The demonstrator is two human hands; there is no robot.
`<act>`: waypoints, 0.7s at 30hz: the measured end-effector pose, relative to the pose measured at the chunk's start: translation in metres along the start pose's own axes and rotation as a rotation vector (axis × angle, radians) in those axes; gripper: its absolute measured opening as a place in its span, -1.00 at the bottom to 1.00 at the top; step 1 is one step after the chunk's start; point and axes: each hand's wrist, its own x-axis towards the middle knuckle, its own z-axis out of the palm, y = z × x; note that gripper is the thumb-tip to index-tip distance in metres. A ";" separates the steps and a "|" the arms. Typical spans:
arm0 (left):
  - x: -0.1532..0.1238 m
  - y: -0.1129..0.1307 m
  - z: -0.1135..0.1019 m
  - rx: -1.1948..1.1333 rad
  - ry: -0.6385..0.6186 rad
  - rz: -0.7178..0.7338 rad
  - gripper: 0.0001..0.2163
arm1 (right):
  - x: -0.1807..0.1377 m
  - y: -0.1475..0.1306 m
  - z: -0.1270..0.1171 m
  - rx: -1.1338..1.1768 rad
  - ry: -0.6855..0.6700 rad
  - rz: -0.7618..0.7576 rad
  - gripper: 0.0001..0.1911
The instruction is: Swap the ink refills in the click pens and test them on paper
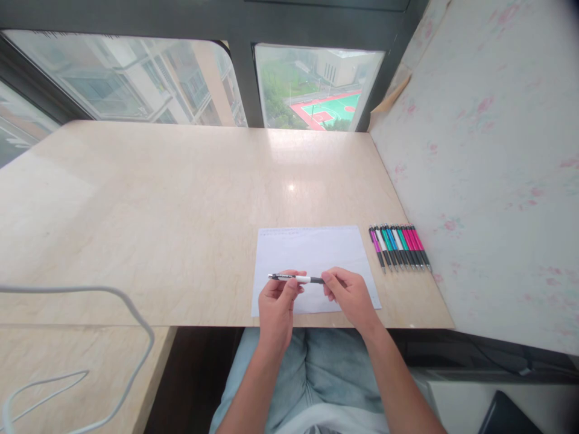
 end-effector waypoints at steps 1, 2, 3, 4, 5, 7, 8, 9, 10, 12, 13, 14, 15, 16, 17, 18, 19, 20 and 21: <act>0.000 0.000 0.000 -0.002 0.001 -0.005 -0.80 | 0.000 -0.001 -0.001 0.001 0.001 0.000 -0.66; 0.000 0.000 0.001 -0.008 0.005 -0.010 -0.80 | 0.001 -0.001 -0.001 0.001 0.011 -0.008 -0.71; 0.001 0.000 0.001 -0.019 0.011 -0.017 -0.80 | 0.001 0.000 -0.001 -0.004 0.019 -0.025 -0.77; 0.001 0.001 0.002 -0.033 0.017 -0.027 -0.80 | 0.001 0.001 -0.001 -0.010 0.023 -0.046 -0.81; 0.001 0.001 0.003 -0.047 0.022 -0.037 -0.80 | 0.000 0.003 -0.001 -0.013 0.026 -0.066 -0.82; 0.002 0.002 0.004 -0.068 0.028 -0.050 -0.81 | 0.000 0.006 0.000 -0.003 0.040 -0.084 -0.72; 0.002 0.002 0.004 -0.072 0.029 -0.052 -0.81 | 0.000 0.007 0.000 0.007 0.041 -0.074 -0.69; 0.003 0.003 0.003 -0.072 0.029 -0.053 -0.81 | 0.000 0.007 -0.001 0.010 0.033 -0.054 -0.71; 0.003 0.003 0.003 -0.072 0.032 -0.053 -0.81 | 0.001 0.007 -0.001 0.002 0.025 -0.032 -0.74; 0.004 0.003 0.003 -0.069 0.041 -0.052 -0.79 | 0.001 0.006 -0.003 -0.054 0.012 0.008 -0.61; 0.004 0.003 0.002 -0.067 0.044 -0.052 -0.79 | 0.001 0.005 -0.005 -0.089 0.013 0.018 -0.55; 0.005 0.003 0.002 -0.065 0.044 -0.052 -0.78 | 0.001 0.004 -0.006 -0.119 0.017 0.019 -0.53; 0.005 0.002 0.002 -0.064 0.045 -0.054 -0.78 | 0.001 0.003 -0.007 -0.139 0.022 0.010 -0.55; 0.005 0.002 0.002 -0.063 0.045 -0.056 -0.78 | 0.001 0.002 -0.009 -0.150 0.021 -0.004 -0.59; 0.005 0.002 0.001 -0.064 0.046 -0.058 -0.78 | 0.001 0.002 -0.009 -0.150 0.017 -0.020 -0.64; 0.005 0.002 0.001 -0.066 0.050 -0.061 -0.77 | 0.002 0.002 -0.010 -0.144 0.016 -0.034 -0.70; 0.005 0.002 0.001 -0.068 0.054 -0.063 -0.77 | 0.002 0.003 -0.010 -0.136 0.018 -0.045 -0.76; 0.006 0.002 0.001 -0.071 0.059 -0.064 -0.76 | 0.002 0.005 -0.010 -0.126 0.023 -0.053 -0.80; 0.006 0.002 0.001 -0.073 0.061 -0.065 -0.76 | 0.002 0.006 -0.010 -0.112 0.032 -0.059 -0.82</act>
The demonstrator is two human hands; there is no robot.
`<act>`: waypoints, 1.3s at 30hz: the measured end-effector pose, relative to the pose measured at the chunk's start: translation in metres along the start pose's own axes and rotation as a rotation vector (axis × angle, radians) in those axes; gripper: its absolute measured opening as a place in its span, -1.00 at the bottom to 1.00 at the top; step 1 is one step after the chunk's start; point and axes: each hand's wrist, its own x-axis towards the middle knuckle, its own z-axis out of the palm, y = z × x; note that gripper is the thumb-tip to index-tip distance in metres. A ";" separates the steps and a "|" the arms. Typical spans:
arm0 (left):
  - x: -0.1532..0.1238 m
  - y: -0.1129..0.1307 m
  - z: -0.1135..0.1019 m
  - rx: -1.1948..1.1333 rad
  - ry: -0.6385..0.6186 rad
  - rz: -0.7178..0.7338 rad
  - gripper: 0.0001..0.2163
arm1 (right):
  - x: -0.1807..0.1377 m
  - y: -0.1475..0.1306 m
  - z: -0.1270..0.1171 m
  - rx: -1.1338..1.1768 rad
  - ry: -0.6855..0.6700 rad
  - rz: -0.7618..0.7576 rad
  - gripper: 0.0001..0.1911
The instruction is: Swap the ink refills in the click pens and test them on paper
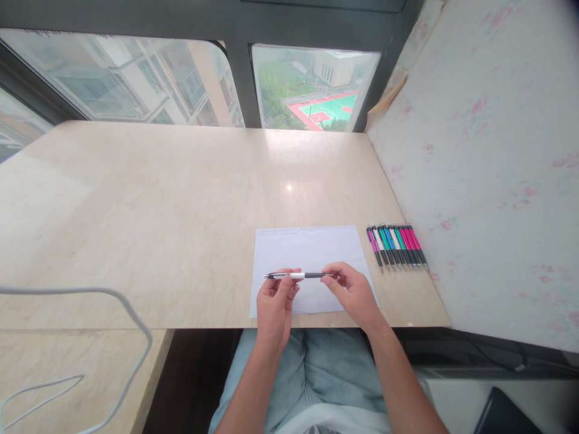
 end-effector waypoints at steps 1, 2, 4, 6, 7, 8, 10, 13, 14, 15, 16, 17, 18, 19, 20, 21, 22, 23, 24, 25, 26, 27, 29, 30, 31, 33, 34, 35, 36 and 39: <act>0.000 0.000 0.000 -0.001 0.000 0.000 -0.76 | 0.000 0.001 0.001 0.017 0.007 0.000 -0.80; 0.000 0.000 0.000 0.000 -0.001 0.000 -0.77 | 0.000 0.002 0.001 0.035 0.013 0.005 -0.76; 0.000 0.000 0.000 0.001 -0.005 0.001 -0.78 | 0.000 0.003 0.002 0.053 0.008 0.029 -0.76; 0.000 0.001 0.000 0.003 -0.007 0.005 -0.79 | 0.001 0.001 0.001 0.025 -0.005 0.054 -0.69; 0.000 0.001 0.000 0.004 -0.007 0.007 -0.79 | 0.001 0.000 0.001 -0.002 -0.011 0.058 -0.61; 0.000 0.001 0.000 0.006 -0.007 0.008 -0.79 | 0.001 -0.001 0.000 -0.029 -0.016 0.056 -0.56; 0.000 0.002 -0.001 0.011 -0.010 0.014 -0.80 | 0.002 -0.001 -0.001 -0.060 -0.002 0.038 -0.60; 0.000 0.003 -0.001 0.009 -0.019 0.024 -0.81 | 0.002 0.000 -0.001 -0.033 0.021 -0.005 -0.80; 0.000 0.003 -0.001 0.005 -0.021 0.024 -0.82 | 0.002 0.001 -0.001 -0.011 0.025 -0.018 -0.84; 0.000 0.003 -0.001 0.002 -0.025 0.023 -0.82 | 0.002 0.002 0.000 0.016 0.026 -0.028 -0.81; 0.000 0.002 -0.001 -0.001 -0.029 0.022 -0.82 | 0.001 0.002 0.000 0.043 0.022 -0.031 -0.74; 0.000 0.002 -0.001 -0.002 -0.032 0.021 -0.83 | 0.001 0.002 0.001 0.066 0.021 -0.026 -0.68; 0.000 0.002 -0.001 -0.003 -0.034 0.021 -0.83 | 0.001 0.002 0.001 0.077 0.012 -0.014 -0.67; 0.000 0.002 -0.001 -0.003 -0.035 0.021 -0.83 | 0.001 0.001 0.002 0.071 -0.001 0.000 -0.72; 0.000 0.002 -0.001 -0.002 -0.034 0.022 -0.83 | 0.001 0.000 0.002 0.048 -0.016 0.014 -0.74; 0.000 0.002 -0.001 0.000 -0.032 0.023 -0.83 | 0.001 -0.001 0.002 0.014 -0.028 0.029 -0.68; 0.000 0.002 -0.002 0.002 -0.030 0.025 -0.83 | 0.001 -0.002 0.002 -0.022 -0.031 0.040 -0.60; 0.000 0.001 -0.002 0.005 -0.028 0.026 -0.83 | 0.001 -0.003 0.002 -0.049 -0.029 0.048 -0.56; 0.001 0.001 -0.003 0.007 -0.027 0.026 -0.83 | 0.001 -0.004 0.002 -0.064 -0.021 0.054 -0.56; 0.001 0.001 -0.003 0.007 -0.026 0.025 -0.82 | 0.001 -0.004 0.002 -0.062 -0.010 0.059 -0.59; 0.001 0.001 -0.004 0.005 -0.027 0.022 -0.82 | 0.001 -0.004 0.002 -0.048 -0.006 0.062 -0.63; 0.001 0.001 -0.004 0.002 -0.027 0.018 -0.82 | 0.000 -0.004 0.002 -0.030 -0.007 0.061 -0.68; 0.002 0.001 -0.004 -0.007 -0.024 0.013 -0.81 | 0.000 -0.001 0.002 0.001 -0.010 0.050 -0.75; 0.002 0.001 -0.004 -0.009 -0.020 0.011 -0.81 | 0.000 0.000 0.002 0.008 -0.009 0.041 -0.77; 0.002 0.001 -0.004 -0.009 -0.015 0.009 -0.81 | 0.000 0.002 0.002 0.014 -0.005 0.032 -0.78; 0.001 0.002 -0.003 -0.008 -0.011 0.007 -0.81 | 0.000 0.004 0.003 0.044 0.007 0.025 -0.73; 0.001 0.002 -0.003 -0.007 -0.012 0.004 -0.80 | 0.000 0.004 0.003 0.065 0.004 0.037 -0.70; 0.001 0.002 -0.002 -0.005 -0.013 0.002 -0.80 | 0.001 0.004 0.003 0.081 -0.006 0.055 -0.69; 0.000 0.002 -0.002 -0.002 -0.013 -0.001 -0.80 | 0.001 0.003 0.003 0.086 -0.020 0.074 -0.71; 0.000 0.002 -0.003 0.014 -0.009 -0.010 -0.79 | 0.003 -0.002 0.003 0.029 -0.051 0.089 -0.71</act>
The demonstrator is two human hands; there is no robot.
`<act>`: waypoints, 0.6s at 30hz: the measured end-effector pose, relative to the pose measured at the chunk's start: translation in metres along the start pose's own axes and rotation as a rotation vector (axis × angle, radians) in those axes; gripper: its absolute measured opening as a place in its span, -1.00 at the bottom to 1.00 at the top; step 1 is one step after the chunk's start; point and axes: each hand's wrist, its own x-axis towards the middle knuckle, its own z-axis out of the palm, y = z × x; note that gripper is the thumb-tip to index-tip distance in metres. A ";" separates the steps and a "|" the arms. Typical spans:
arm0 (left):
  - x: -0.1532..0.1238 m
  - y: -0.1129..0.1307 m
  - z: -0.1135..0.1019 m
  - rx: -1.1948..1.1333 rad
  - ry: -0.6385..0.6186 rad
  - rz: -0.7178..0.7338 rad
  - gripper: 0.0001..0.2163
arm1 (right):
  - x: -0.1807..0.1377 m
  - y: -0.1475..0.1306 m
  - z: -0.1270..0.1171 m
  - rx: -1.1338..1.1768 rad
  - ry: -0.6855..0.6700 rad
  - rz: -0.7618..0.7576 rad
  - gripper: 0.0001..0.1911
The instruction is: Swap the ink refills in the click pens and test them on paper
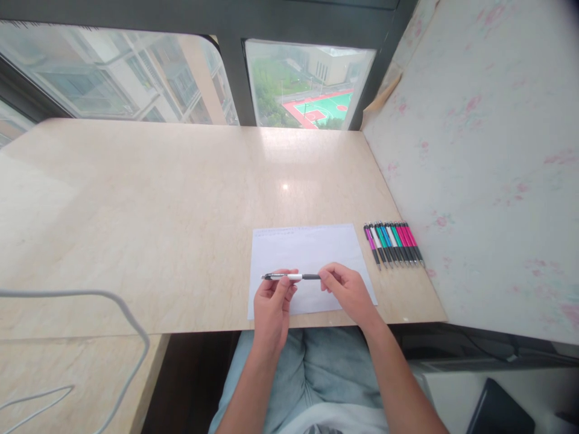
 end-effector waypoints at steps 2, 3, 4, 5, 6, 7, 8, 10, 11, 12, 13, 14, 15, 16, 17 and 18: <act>0.001 0.000 -0.001 0.005 -0.003 -0.005 -0.79 | 0.000 -0.003 0.000 -0.025 0.012 -0.023 -0.73; 0.001 -0.001 -0.001 0.005 -0.008 -0.006 -0.79 | 0.000 -0.005 -0.001 -0.023 0.020 -0.033 -0.75; 0.001 -0.001 -0.002 0.003 -0.013 -0.007 -0.79 | 0.000 -0.005 -0.001 -0.015 0.029 -0.042 -0.77; 0.001 -0.001 -0.002 0.001 -0.016 -0.007 -0.79 | 0.000 -0.005 0.000 -0.007 0.037 -0.047 -0.78; 0.002 -0.002 -0.002 -0.001 -0.017 -0.007 -0.79 | -0.001 -0.005 0.000 -0.002 0.044 -0.048 -0.79; 0.002 -0.002 -0.003 -0.002 -0.019 -0.007 -0.78 | -0.001 -0.004 0.000 -0.003 0.046 -0.043 -0.78; 0.002 -0.002 -0.003 -0.002 -0.019 -0.007 -0.78 | -0.001 -0.003 -0.001 -0.013 0.045 -0.035 -0.77; 0.002 -0.003 -0.004 -0.004 -0.018 -0.006 -0.78 | -0.001 -0.002 -0.001 -0.043 0.037 -0.022 -0.74; 0.002 -0.003 -0.004 -0.005 -0.019 -0.005 -0.78 | -0.001 -0.001 -0.002 -0.058 0.032 -0.020 -0.74; 0.002 -0.003 -0.004 -0.005 -0.022 -0.005 -0.79 | -0.001 -0.001 -0.002 -0.065 0.028 -0.023 -0.74; 0.002 -0.003 -0.004 -0.004 -0.025 -0.005 -0.79 | -0.001 -0.001 -0.003 -0.062 0.022 -0.029 -0.74; 0.002 -0.003 -0.004 -0.004 -0.028 -0.006 -0.80 | -0.001 -0.001 -0.003 -0.047 0.014 -0.031 -0.75; 0.001 -0.002 -0.003 -0.005 -0.028 -0.008 -0.80 | -0.001 -0.002 -0.003 -0.021 0.002 -0.030 -0.75; 0.001 -0.001 -0.003 -0.008 -0.027 -0.012 -0.80 | -0.001 -0.002 -0.003 0.010 -0.010 -0.025 -0.76; 0.001 -0.001 -0.002 -0.013 -0.023 -0.018 -0.80 | 0.000 -0.002 -0.002 0.039 -0.021 -0.019 -0.77; 0.001 0.000 -0.001 -0.019 -0.018 -0.027 -0.80 | 0.000 -0.002 -0.002 0.064 -0.023 -0.017 -0.79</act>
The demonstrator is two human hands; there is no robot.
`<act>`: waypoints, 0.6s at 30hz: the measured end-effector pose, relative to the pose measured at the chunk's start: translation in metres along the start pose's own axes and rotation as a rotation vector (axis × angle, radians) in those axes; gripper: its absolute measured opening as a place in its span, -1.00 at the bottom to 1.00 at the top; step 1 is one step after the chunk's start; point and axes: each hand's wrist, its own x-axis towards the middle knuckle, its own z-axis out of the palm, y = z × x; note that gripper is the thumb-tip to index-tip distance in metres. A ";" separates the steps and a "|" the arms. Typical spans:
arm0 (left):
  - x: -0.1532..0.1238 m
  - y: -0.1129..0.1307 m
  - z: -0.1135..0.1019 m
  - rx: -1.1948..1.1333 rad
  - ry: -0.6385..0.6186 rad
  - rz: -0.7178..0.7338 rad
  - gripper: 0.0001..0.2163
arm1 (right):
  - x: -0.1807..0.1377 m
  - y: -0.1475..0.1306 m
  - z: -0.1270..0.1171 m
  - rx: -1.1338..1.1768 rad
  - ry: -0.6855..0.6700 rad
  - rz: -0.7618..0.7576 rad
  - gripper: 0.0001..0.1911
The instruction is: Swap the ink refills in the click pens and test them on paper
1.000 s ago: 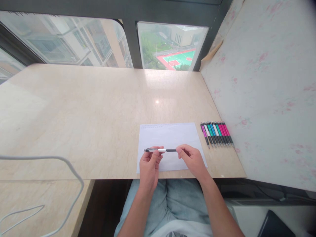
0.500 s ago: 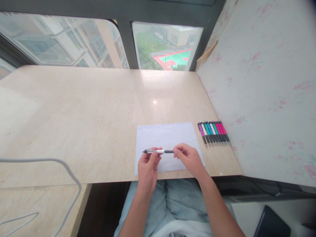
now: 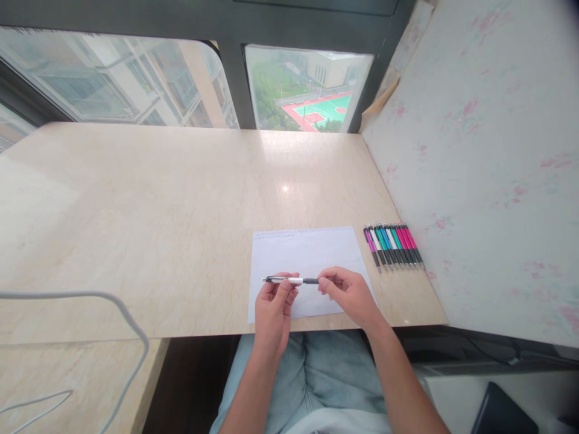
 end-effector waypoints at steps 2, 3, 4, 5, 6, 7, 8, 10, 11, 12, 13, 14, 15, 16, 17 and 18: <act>0.000 0.002 0.002 -0.016 0.007 -0.014 -0.80 | 0.000 0.000 0.002 0.030 0.016 -0.027 -0.84; -0.001 0.003 0.002 -0.023 0.009 -0.018 -0.80 | 0.000 0.000 0.003 0.038 0.024 -0.055 -0.87; -0.001 0.003 0.003 -0.028 0.007 -0.020 -0.80 | 0.000 0.000 0.004 0.047 0.030 -0.084 -0.89; -0.001 0.004 0.003 -0.032 0.005 -0.019 -0.81 | 0.000 -0.001 0.005 0.061 0.034 -0.106 -0.91; -0.001 0.004 0.003 -0.035 0.003 -0.017 -0.81 | -0.001 -0.001 0.006 0.077 0.032 -0.117 -0.91; -0.002 0.004 0.003 -0.036 0.000 -0.016 -0.81 | -0.001 -0.001 0.007 0.090 0.025 -0.115 -0.88; -0.002 0.003 0.002 -0.036 -0.002 -0.015 -0.81 | -0.001 -0.001 0.007 0.102 0.022 -0.103 -0.84; -0.001 0.002 0.000 -0.035 -0.006 -0.012 -0.81 | -0.002 0.000 0.007 0.110 0.009 -0.061 -0.80; -0.001 0.001 -0.001 -0.032 -0.006 -0.008 -0.81 | -0.002 0.000 0.007 0.100 0.002 -0.042 -0.82; -0.001 0.001 -0.002 -0.027 -0.007 -0.005 -0.81 | -0.001 0.001 0.006 0.085 0.001 -0.026 -0.81; -0.001 0.000 -0.002 -0.022 -0.009 -0.002 -0.81 | -0.001 0.002 0.005 0.064 0.006 -0.016 -0.77; -0.001 -0.001 -0.003 -0.018 -0.009 -0.001 -0.81 | -0.001 0.003 0.004 0.040 0.012 -0.012 -0.74; -0.001 -0.001 -0.003 -0.016 -0.011 -0.001 -0.81 | -0.001 0.003 0.003 0.014 0.022 -0.015 -0.74; -0.001 -0.001 -0.003 -0.014 -0.012 -0.003 -0.81 | -0.001 0.004 0.002 -0.011 0.039 -0.026 -0.76; -0.001 -0.001 -0.003 -0.014 -0.013 -0.005 -0.81 | -0.001 0.005 0.001 -0.029 0.056 -0.041 -0.81; -0.001 -0.001 -0.003 -0.015 -0.014 -0.005 -0.81 | -0.001 0.006 0.001 -0.040 0.072 -0.060 -0.85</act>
